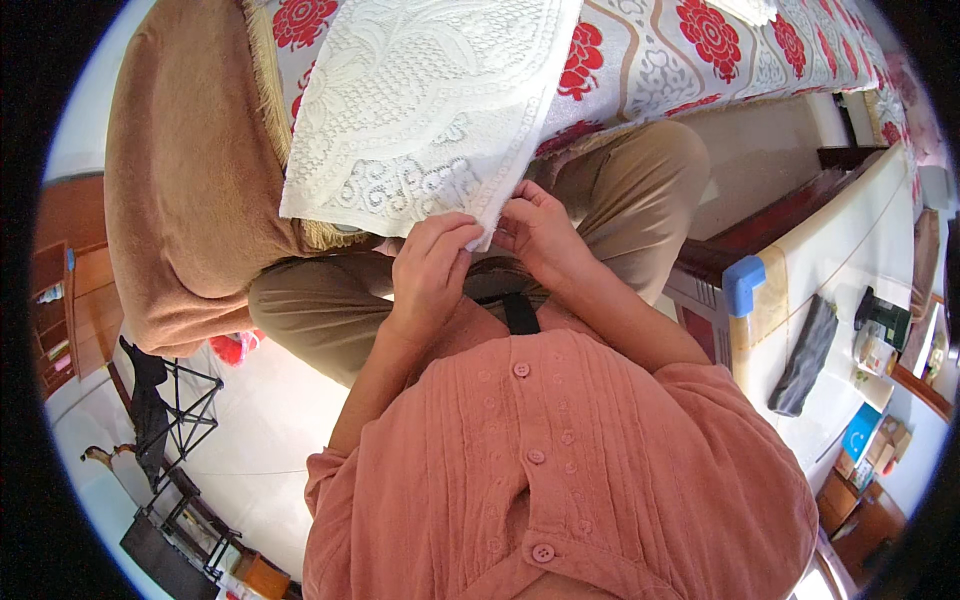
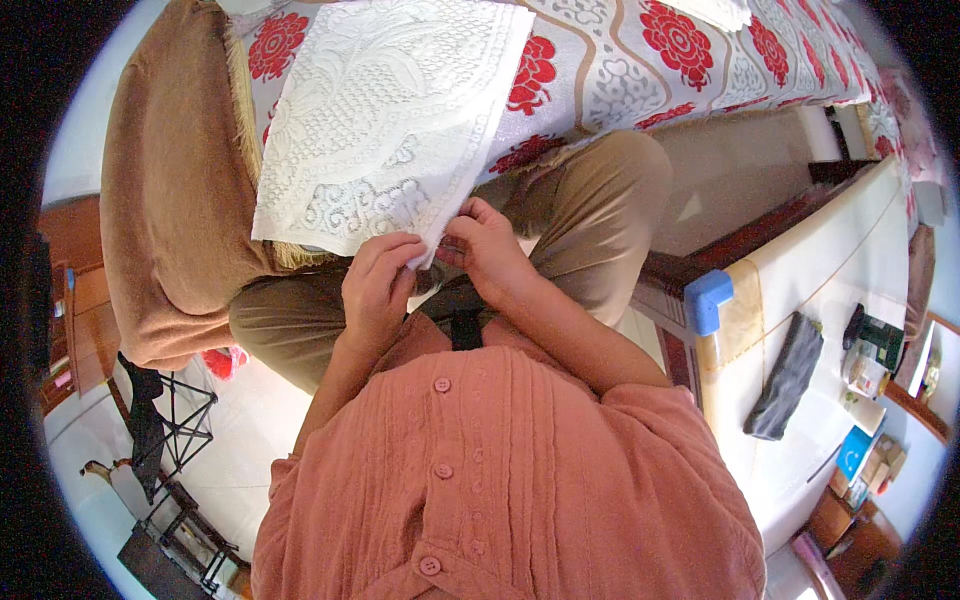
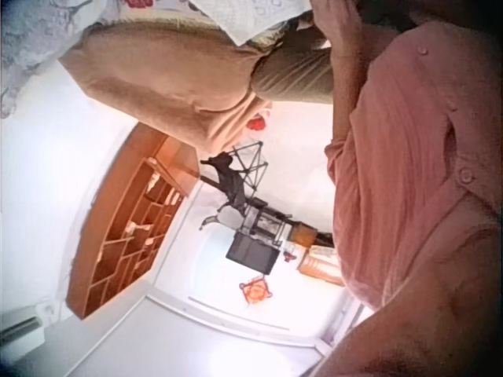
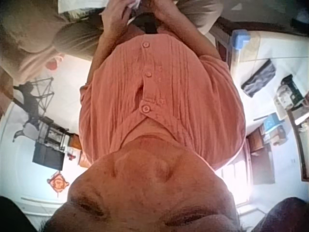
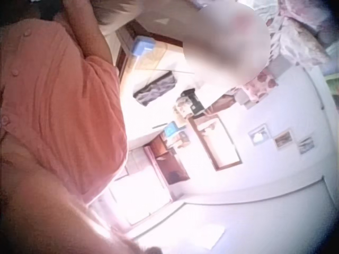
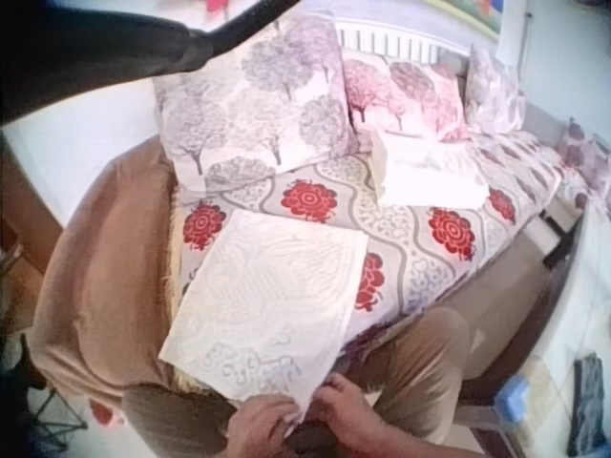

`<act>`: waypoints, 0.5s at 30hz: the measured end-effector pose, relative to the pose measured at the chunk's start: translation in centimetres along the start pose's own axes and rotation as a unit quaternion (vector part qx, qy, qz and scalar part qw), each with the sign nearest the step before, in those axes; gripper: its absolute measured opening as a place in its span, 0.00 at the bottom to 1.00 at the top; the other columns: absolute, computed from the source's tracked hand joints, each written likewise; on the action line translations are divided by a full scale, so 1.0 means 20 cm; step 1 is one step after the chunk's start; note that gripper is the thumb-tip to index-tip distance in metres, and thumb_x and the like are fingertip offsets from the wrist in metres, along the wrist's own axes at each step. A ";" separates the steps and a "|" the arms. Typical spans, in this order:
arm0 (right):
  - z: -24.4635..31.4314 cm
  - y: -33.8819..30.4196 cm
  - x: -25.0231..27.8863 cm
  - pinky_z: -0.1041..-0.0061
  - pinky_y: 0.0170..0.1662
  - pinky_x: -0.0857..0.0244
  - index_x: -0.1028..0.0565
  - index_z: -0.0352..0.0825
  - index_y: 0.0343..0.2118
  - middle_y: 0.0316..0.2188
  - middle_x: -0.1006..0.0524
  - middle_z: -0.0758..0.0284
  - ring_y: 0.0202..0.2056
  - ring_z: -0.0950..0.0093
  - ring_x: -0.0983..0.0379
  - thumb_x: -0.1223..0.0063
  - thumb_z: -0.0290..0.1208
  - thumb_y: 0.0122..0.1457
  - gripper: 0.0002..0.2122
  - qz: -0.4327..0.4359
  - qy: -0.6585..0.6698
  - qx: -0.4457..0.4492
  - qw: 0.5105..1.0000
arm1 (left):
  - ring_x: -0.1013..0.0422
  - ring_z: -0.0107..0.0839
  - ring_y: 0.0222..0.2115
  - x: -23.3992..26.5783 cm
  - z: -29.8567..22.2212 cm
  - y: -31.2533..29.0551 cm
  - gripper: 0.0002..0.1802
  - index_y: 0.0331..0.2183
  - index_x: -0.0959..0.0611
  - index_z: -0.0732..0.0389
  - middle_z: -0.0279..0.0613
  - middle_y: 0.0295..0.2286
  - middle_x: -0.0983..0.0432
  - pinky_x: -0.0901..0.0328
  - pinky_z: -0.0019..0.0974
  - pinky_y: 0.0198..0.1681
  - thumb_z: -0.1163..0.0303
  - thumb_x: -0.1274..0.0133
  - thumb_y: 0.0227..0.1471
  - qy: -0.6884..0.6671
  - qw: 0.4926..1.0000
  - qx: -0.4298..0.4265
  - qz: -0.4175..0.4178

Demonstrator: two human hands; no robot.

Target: The person sits on a bed and folds several white lace towels one by one. They smooth each towel, fold it into a compact rectangle, and place it on a growing stack on the bed.

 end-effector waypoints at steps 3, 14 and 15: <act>-0.01 0.02 -0.01 0.70 0.43 0.30 0.30 0.37 0.42 0.38 0.25 0.69 0.39 0.75 0.27 0.50 0.24 0.59 0.08 0.011 0.015 -0.003 1.000 | 0.25 0.44 0.39 0.00 -0.01 -0.01 0.15 0.38 0.17 0.62 0.44 0.39 0.22 0.31 0.40 0.43 0.83 0.43 0.43 0.002 1.000 -0.004 0.001; -0.01 0.00 -0.04 0.65 0.48 0.29 0.31 0.33 0.45 0.43 0.26 0.63 0.44 0.70 0.26 0.52 0.23 0.60 0.10 0.036 0.039 -0.001 0.999 | 0.27 0.44 0.39 -0.01 -0.02 -0.03 0.18 0.41 0.17 0.61 0.43 0.40 0.24 0.30 0.41 0.41 0.79 0.40 0.43 0.018 0.999 -0.025 -0.020; -0.01 -0.01 -0.04 0.65 0.48 0.29 0.32 0.33 0.45 0.43 0.25 0.63 0.45 0.69 0.26 0.52 0.24 0.60 0.11 0.043 0.044 0.002 0.998 | 0.27 0.44 0.38 -0.01 -0.01 -0.03 0.18 0.41 0.17 0.61 0.43 0.39 0.24 0.31 0.41 0.41 0.79 0.40 0.42 0.023 0.999 -0.036 -0.021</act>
Point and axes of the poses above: each hand's wrist, its own y-axis towards the middle knuckle, its own x-axis out of the back of the hand, z = x × y, the point moved 9 cm from there along y, towards the middle knuckle
